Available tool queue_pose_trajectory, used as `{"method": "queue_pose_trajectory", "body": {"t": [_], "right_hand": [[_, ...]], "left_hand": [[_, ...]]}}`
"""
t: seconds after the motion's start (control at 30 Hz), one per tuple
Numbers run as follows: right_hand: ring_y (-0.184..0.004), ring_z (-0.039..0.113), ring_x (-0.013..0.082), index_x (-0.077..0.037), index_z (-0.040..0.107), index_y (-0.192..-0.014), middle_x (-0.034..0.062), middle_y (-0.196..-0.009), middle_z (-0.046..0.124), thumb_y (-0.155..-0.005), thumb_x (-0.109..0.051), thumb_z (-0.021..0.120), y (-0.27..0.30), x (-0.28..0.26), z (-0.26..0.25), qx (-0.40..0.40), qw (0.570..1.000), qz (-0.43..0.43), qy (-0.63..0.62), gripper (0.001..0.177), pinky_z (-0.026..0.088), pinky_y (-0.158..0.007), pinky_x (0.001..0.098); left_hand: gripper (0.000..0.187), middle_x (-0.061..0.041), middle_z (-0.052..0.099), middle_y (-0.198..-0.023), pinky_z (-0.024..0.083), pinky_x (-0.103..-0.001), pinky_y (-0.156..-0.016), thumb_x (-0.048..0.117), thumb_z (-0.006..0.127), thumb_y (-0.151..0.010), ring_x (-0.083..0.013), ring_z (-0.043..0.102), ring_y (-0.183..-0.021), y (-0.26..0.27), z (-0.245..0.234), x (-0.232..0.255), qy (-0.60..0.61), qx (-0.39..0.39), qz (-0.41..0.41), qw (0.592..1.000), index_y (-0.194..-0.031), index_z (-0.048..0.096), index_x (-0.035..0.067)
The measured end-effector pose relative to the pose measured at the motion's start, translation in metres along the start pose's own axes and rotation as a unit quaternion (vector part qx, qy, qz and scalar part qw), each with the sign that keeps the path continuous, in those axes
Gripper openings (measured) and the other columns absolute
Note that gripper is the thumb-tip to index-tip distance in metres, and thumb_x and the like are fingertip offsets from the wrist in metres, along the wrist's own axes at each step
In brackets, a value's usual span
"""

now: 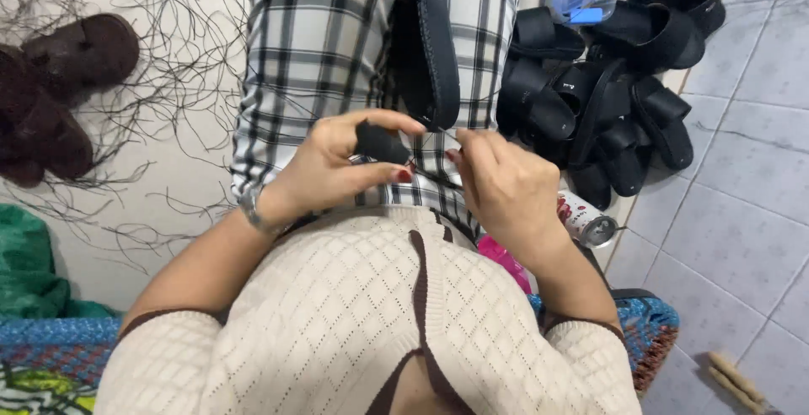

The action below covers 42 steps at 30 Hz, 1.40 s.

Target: Hand-sewing a black sandal using a needle and thread while sitting on the floor.

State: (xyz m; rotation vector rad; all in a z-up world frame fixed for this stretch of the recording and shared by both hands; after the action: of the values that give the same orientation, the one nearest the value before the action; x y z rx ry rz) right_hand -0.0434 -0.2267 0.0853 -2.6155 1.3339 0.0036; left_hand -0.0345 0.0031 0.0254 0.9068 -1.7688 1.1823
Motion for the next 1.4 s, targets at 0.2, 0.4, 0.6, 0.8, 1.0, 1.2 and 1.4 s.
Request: {"method": "queue_pose_trajectory", "body": {"t": [0.2,0.4,0.6,0.8,1.0,1.2,1.4], "right_hand": [[-0.068,0.067,0.0173,-0.015,0.066,-0.11,-0.0005,-0.081,0.062,-0.095,-0.018,0.062,-0.002,-0.001,0.009,0.006,0.999,0.031,-0.016,0.016,0.054,-0.058,0.0265],[-0.068,0.067,0.017,-0.018,0.064,-0.119,-0.0032,-0.087,0.063,-0.093,-0.014,0.066,-0.001,0.001,0.012,0.007,0.998,0.015,-0.056,0.026,0.054,-0.057,0.0283],[-0.059,0.068,0.0231,-0.03,0.057,-0.14,0.002,-0.076,0.062,-0.088,-0.008,0.06,0.003,0.0,-0.055,-0.181,0.98,0.062,0.053,0.057,0.054,-0.05,0.0363],[-0.092,0.074,0.0379,-0.002,0.071,-0.119,0.0159,-0.102,0.075,-0.086,-0.01,0.077,0.022,0.03,0.024,-0.011,0.894,0.134,-0.427,0.035,0.058,-0.077,0.0412],[-0.077,0.07,0.0275,0.0,0.076,-0.078,0.0175,-0.083,0.071,-0.077,-0.001,0.083,0.02,0.023,0.067,0.085,0.731,0.102,-0.669,0.007,0.056,-0.074,0.0343],[-0.078,0.069,0.0264,0.001,0.076,-0.084,0.0162,-0.089,0.07,-0.085,-0.001,0.078,0.012,0.023,0.055,0.092,0.795,0.11,-0.59,0.003,0.056,-0.071,0.0345],[-0.053,0.054,0.0143,0.002,0.073,-0.099,0.0161,-0.096,0.064,-0.083,-0.009,0.084,0.0,0.018,0.038,0.118,0.834,0.098,-0.53,0.023,0.047,-0.046,0.0277]], "left_hand": [[0.012,-0.011,0.074,-0.074,0.054,-0.023,-0.056,0.009,0.071,-0.092,-0.0143,0.066,-0.06,-0.015,0.001,0.013,0.273,-0.072,-0.344,0.895,-0.099,0.077,0.003],[0.024,-0.018,0.074,-0.081,0.054,-0.026,-0.045,-0.002,0.08,-0.082,-0.013,0.065,-0.058,-0.007,0.004,-0.006,0.145,-0.018,-0.322,0.935,-0.106,0.076,-0.002],[0.011,-0.011,0.066,-0.074,0.053,-0.028,-0.055,0.002,0.08,-0.084,-0.0181,0.065,-0.064,-0.032,0.0,0.017,0.125,-0.034,-0.192,0.973,-0.095,0.077,0.0],[0.071,-0.005,0.071,-0.117,0.05,-0.022,-0.058,-0.008,0.072,-0.087,-0.0079,0.054,-0.065,-0.023,0.013,-0.009,0.054,-0.067,-0.152,0.985,-0.148,0.044,0.013],[0.023,-0.013,0.063,-0.075,0.049,-0.037,-0.054,0.009,0.077,-0.089,-0.0291,0.062,-0.059,-0.027,0.013,-0.007,0.037,-0.005,-0.087,0.995,-0.104,0.067,-0.004],[0.052,-0.009,0.076,-0.104,0.05,-0.031,-0.057,0.009,0.082,-0.086,-0.0179,0.062,-0.06,-0.015,0.022,-0.027,0.049,-0.001,-0.109,0.993,-0.134,0.062,0.005],[0.05,-0.009,0.074,-0.102,0.052,-0.03,-0.059,0.008,0.083,-0.086,-0.0195,0.062,-0.063,-0.018,0.026,-0.029,0.061,0.007,-0.1,0.993,-0.132,0.064,0.006]]}}
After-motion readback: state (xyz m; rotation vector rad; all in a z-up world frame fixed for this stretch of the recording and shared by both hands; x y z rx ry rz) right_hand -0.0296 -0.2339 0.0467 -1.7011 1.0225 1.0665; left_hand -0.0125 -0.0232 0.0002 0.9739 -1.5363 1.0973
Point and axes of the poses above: each hand's wrist, its own y-axis away from the middle knuckle, its own z-axis out of the palm, x = y × z, the point moved 1 cm from there along -y, towards the middle knuckle
